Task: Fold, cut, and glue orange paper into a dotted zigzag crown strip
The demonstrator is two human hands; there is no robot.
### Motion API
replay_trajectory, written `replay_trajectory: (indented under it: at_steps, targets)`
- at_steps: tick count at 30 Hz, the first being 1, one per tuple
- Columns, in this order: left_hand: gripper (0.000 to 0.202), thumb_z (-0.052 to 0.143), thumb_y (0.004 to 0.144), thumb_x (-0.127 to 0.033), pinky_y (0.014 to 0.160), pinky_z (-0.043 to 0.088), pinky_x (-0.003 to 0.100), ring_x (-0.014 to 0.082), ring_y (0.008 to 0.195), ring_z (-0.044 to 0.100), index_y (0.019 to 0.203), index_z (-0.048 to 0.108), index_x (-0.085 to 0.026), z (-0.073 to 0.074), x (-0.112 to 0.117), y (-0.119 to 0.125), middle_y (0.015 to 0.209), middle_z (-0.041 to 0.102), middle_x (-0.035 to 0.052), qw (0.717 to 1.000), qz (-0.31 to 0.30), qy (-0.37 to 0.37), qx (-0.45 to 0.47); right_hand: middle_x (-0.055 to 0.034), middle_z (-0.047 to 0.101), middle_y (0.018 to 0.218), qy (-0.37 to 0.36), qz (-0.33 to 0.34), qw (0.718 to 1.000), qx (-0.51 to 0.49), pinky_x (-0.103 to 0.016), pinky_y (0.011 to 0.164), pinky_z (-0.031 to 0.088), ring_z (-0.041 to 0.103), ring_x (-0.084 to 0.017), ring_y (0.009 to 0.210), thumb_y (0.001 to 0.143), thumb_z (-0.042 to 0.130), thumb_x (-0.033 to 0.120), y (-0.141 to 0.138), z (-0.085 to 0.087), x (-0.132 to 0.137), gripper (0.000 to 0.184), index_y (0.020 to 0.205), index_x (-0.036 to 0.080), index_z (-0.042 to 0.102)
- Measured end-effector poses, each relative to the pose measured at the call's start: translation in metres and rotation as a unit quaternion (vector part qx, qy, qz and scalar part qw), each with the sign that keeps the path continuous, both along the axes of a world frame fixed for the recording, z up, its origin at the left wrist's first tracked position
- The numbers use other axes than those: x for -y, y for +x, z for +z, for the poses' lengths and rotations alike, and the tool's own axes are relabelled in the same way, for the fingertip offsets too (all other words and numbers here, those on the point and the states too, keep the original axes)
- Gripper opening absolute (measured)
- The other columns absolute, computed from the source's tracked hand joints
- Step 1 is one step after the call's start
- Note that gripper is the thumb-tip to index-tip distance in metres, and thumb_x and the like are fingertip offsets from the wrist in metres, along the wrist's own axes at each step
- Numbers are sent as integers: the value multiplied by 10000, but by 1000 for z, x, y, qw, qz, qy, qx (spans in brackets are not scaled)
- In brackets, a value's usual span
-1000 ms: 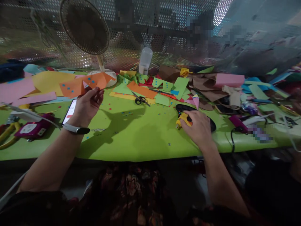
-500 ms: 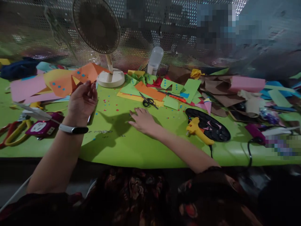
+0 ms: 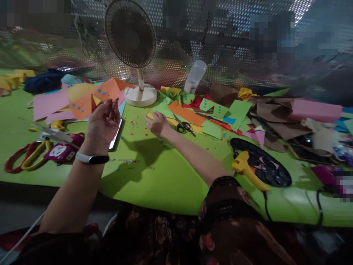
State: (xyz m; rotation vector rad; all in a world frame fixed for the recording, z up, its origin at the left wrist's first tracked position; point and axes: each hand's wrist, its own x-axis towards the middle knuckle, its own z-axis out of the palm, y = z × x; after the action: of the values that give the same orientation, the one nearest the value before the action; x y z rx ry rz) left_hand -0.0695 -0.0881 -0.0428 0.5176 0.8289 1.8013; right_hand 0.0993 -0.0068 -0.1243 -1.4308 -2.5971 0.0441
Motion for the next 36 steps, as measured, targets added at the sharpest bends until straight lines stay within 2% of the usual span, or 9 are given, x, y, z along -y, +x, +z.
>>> replay_trajectory:
  at_steps: [3, 6, 11, 14, 18, 22, 29, 32, 36]
  targets:
    - [127, 601, 858, -114, 719, 574, 130, 114, 939, 720, 779, 655, -198, 1, -1, -6, 838, 759, -4, 1000, 22, 1, 14, -145, 422, 1525, -2, 15, 1000, 6, -485, 1146, 280, 316, -347, 1433, 1014, 368, 407, -10, 7, -6, 492, 1446, 212, 501]
    - [116, 604, 850, -109, 733, 564, 127, 101, 926, 719, 796, 658, -196, -1, -2, -8, 847, 755, -7, 999, 13, -3, 29, -134, 406, 1540, 10, 38, 999, 24, -482, 1155, 279, 314, -330, 1438, 1022, 353, 409, 4, 17, 6, 489, 1455, 225, 486]
    - [144, 588, 868, -108, 715, 561, 128, 111, 904, 724, 777, 673, -180, -1, 0, -3, 814, 754, 14, 999, -17, -13, 25, -121, 343, 1580, -9, 34, 998, 50, -557, 1153, 275, 298, -356, 1449, 1024, 315, 453, 65, 18, 53, 523, 1499, 257, 412]
    - [198, 561, 893, -108, 668, 563, 120, 100, 828, 730, 747, 669, -186, -2, -1, 2, 769, 747, 3, 999, -31, -18, 22, -68, 211, 1633, -60, 39, 996, 48, -567, 1181, 227, 187, -350, 1494, 986, 269, 605, 94, 9, 86, 638, 1539, 292, 317]
    - [205, 579, 881, -69, 648, 556, 108, 71, 713, 718, 734, 670, -179, -9, -1, 9, 732, 737, -11, 999, -46, 1, 21, -47, 167, 1639, -97, 51, 992, 59, -577, 1203, 167, 119, -348, 1507, 931, 254, 712, 108, 0, 129, 719, 1518, 311, 357]
    - [152, 614, 852, -61, 649, 563, 122, 82, 700, 721, 773, 667, -180, -19, -4, 17, 739, 744, -2, 999, -53, 5, 0, -65, 164, 1637, -112, 70, 990, 54, -560, 1214, 154, 130, -337, 1507, 929, 243, 719, 112, 6, 157, 746, 1522, 281, 356]
    - [135, 647, 819, -64, 662, 575, 148, 97, 709, 730, 775, 619, -188, -33, -10, 22, 727, 737, -9, 997, -67, -16, -30, -17, 219, 1626, -75, 3, 997, 1, -567, 1220, 151, 122, -316, 1513, 969, 204, 653, 124, 19, 149, 678, 1492, 277, 414]
    - [124, 645, 814, -62, 658, 579, 156, 102, 705, 730, 776, 637, -180, -38, -11, 24, 741, 742, 0, 996, -80, -9, -40, 4, 230, 1622, -73, 17, 997, 3, -568, 1217, 170, 135, -315, 1511, 973, 252, 639, 131, 17, 151, 629, 1473, 308, 442]
    - [102, 658, 800, -61, 652, 583, 168, 107, 682, 723, 789, 667, -162, -41, -10, 27, 726, 738, 7, 994, -99, 8, -47, -16, 249, 1615, -93, 50, 994, 19, -580, 1211, 174, 186, -333, 1498, 944, 293, 684, 134, 13, 158, 653, 1439, 309, 496]
